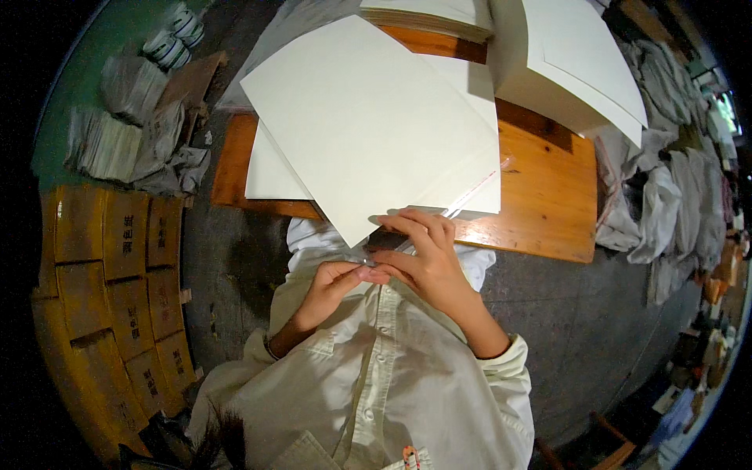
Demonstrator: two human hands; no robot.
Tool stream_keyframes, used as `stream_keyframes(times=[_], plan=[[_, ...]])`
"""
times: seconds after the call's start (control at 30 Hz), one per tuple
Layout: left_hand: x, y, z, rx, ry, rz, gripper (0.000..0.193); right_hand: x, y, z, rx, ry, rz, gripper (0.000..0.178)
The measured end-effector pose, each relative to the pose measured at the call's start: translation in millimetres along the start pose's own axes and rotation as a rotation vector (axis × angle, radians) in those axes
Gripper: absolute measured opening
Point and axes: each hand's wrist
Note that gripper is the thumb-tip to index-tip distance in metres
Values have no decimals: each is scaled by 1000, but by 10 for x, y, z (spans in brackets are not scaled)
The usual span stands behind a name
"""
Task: The person repeatedly picks up a white sheet of paper, places it into a clear plastic sleeve, and seals the sleeve by pressing the edges. They then flip through the pages of the packaged paper before repeating the process with another sheet.
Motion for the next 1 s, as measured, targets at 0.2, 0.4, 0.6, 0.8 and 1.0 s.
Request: stream_keyframes(times=[0.2, 0.4, 0.6, 0.8, 1.0], plan=[[14, 37, 1, 14, 87, -93, 29, 103, -44, 34, -8, -4, 37, 22], [-27, 32, -27, 38, 27, -103, 30, 141, -13, 67, -38, 30, 11, 19], [5, 15, -34, 4, 40, -151, 29, 139, -3, 86, -60, 82, 28, 15], [-21, -16, 59, 22, -21, -213, 25, 160, 14, 118, -78, 109, 48, 14], [-71, -26, 79, 35, -39, -221, 23, 183, 81, 121, -91, 105, 36, 13]])
Point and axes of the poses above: each hand's wrist, its own y-axis away from the middle knuckle, its own x-axis out of the palm, z = x × y, and after that the axes turned 13 degrees about -z, right-handed
